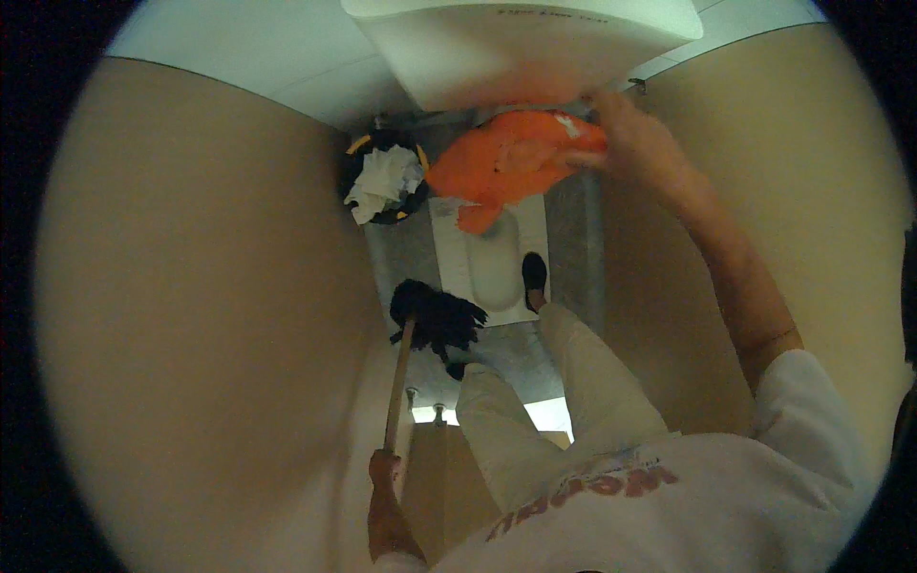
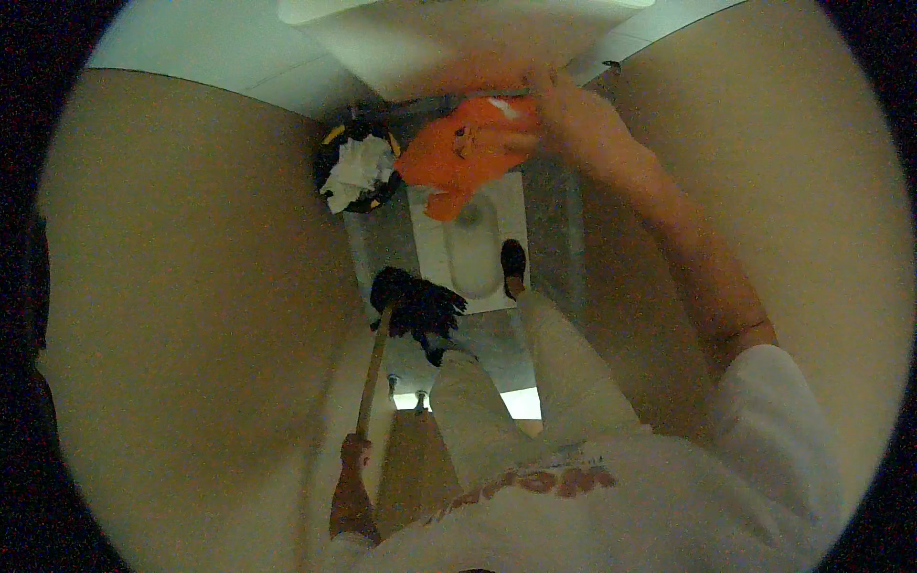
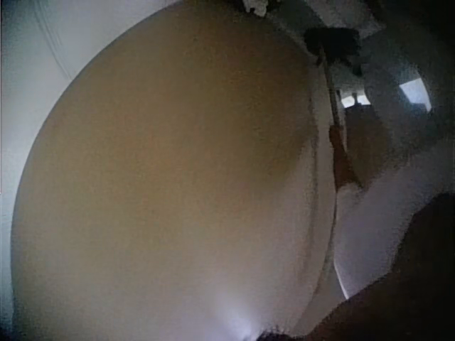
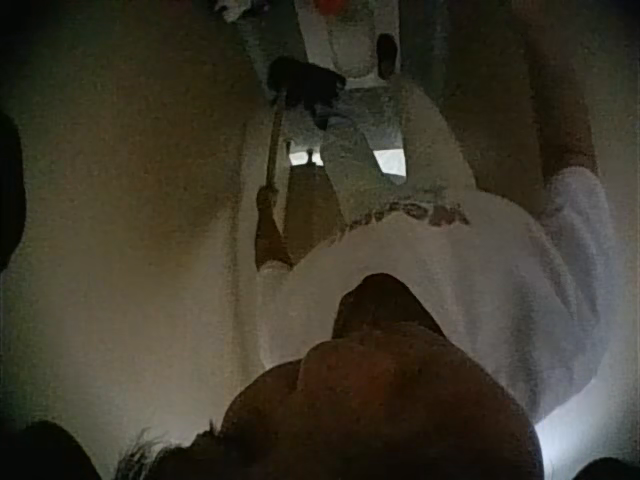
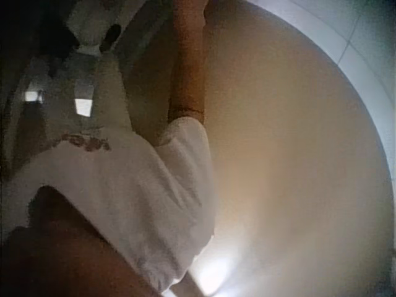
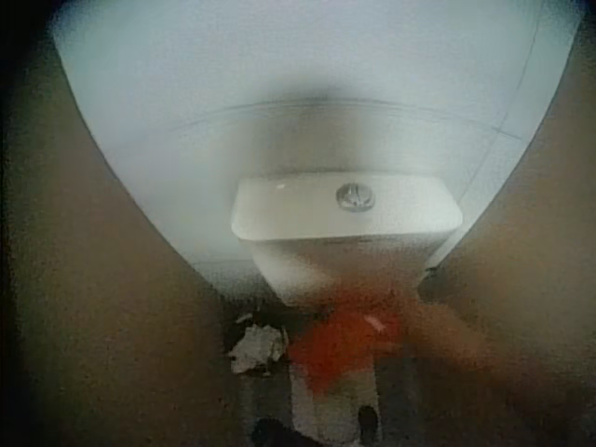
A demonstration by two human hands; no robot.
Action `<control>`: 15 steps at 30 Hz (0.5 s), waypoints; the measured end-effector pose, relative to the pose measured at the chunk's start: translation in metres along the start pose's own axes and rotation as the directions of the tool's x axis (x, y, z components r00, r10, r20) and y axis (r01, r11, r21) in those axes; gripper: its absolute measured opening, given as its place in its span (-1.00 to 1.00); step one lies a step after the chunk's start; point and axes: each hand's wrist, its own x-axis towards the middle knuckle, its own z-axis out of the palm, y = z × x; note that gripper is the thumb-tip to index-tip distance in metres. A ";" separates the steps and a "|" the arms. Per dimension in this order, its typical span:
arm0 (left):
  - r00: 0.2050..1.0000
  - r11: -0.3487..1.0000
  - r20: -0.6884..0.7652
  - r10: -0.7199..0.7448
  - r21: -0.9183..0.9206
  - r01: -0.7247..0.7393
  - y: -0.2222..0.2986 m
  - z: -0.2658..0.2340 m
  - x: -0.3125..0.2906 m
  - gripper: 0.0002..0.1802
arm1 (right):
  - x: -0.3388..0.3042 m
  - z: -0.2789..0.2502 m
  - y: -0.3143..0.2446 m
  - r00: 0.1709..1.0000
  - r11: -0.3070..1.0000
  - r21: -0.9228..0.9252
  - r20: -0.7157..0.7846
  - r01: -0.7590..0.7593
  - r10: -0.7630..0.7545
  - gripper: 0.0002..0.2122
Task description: The person mops the floor of a bathroom stall, then collects trash into an orange bag and removes it. They proceed to wipe the sink basin and faucet with a dark cloth, rinsing the cloth under running water.
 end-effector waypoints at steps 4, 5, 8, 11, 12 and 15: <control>0.984 0.972 -0.161 0.082 0.232 -0.043 -0.030 0.005 0.021 -0.53 | 0.003 0.071 0.044 0.810 0.992 -0.087 0.573 -0.094 0.128 -0.49; 0.982 0.962 -0.169 0.084 0.271 -0.036 -0.038 0.005 0.024 -0.51 | 0.001 0.092 0.052 0.863 0.987 0.090 0.501 -0.132 0.069 -0.52; 0.981 0.927 -0.183 0.065 0.375 0.009 -0.055 0.028 0.022 -0.50 | 0.013 0.124 0.019 0.775 0.577 0.555 0.583 -0.599 0.244 -0.58; 0.937 0.885 -0.279 0.209 0.461 -0.060 -0.061 0.054 0.049 -0.51 | -0.005 0.158 0.007 0.645 0.105 0.648 0.700 -0.754 0.308 -0.61; 0.860 0.863 -0.396 0.322 0.496 -0.095 -0.066 0.056 0.064 -0.51 | -0.015 0.169 0.008 0.636 0.013 0.664 0.710 -0.747 0.304 -0.61; 0.676 0.795 -0.423 0.603 0.396 -0.461 0.053 -0.005 0.056 -0.60 | -0.028 0.204 -0.006 0.632 -0.113 0.694 0.702 -0.711 0.328 -0.58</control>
